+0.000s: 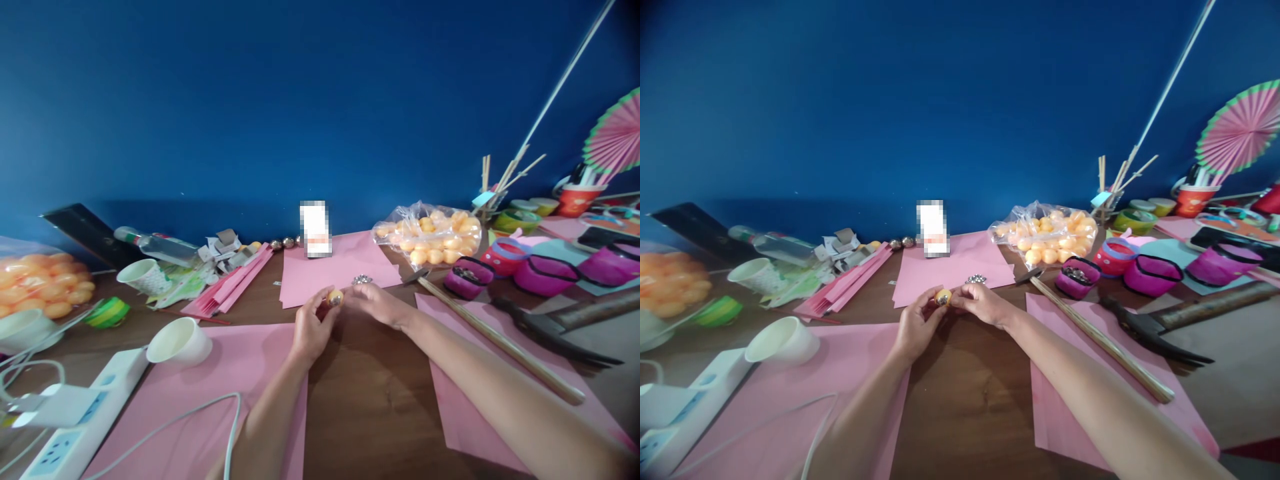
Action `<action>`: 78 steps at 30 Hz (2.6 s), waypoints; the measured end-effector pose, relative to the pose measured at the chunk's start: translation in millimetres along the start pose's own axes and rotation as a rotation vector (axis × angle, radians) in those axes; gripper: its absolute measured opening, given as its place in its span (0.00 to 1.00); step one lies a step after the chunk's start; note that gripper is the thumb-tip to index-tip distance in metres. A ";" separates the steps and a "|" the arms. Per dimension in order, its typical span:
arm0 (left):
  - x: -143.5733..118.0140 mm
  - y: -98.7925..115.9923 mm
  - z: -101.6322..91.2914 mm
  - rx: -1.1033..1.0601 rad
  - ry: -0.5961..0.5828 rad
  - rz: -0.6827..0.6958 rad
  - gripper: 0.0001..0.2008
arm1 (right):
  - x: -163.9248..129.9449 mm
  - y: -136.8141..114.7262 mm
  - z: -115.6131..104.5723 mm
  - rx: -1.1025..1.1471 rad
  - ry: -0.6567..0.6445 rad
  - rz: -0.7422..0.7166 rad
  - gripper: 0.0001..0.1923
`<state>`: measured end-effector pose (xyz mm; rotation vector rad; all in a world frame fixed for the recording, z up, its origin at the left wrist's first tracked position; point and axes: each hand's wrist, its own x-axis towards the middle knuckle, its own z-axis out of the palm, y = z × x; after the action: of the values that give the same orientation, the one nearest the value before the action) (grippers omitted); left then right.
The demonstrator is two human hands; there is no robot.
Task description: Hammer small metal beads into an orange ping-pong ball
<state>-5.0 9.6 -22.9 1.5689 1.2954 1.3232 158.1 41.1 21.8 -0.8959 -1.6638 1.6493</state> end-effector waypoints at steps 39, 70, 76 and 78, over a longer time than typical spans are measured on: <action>1.2 5.9 0.2 0.085 0.036 -0.015 0.20 | -0.2 4.5 0.7 -0.161 0.091 -0.090 0.16; 2.7 8.9 -1.6 -0.033 0.085 -0.086 0.21 | 2.8 13.0 3.9 -0.142 0.227 -0.167 0.13; 3.5 8.3 -1.5 0.018 0.065 -0.041 0.19 | 2.6 10.8 6.0 -0.143 0.199 -0.166 0.13; 3.5 8.1 -1.2 0.027 0.062 -0.026 0.19 | 2.4 10.9 6.2 -0.148 0.201 -0.179 0.12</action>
<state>-4.2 10.8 -14.1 1.5342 1.3725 1.3532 152.1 39.4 10.6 -0.9224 -1.6882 1.2877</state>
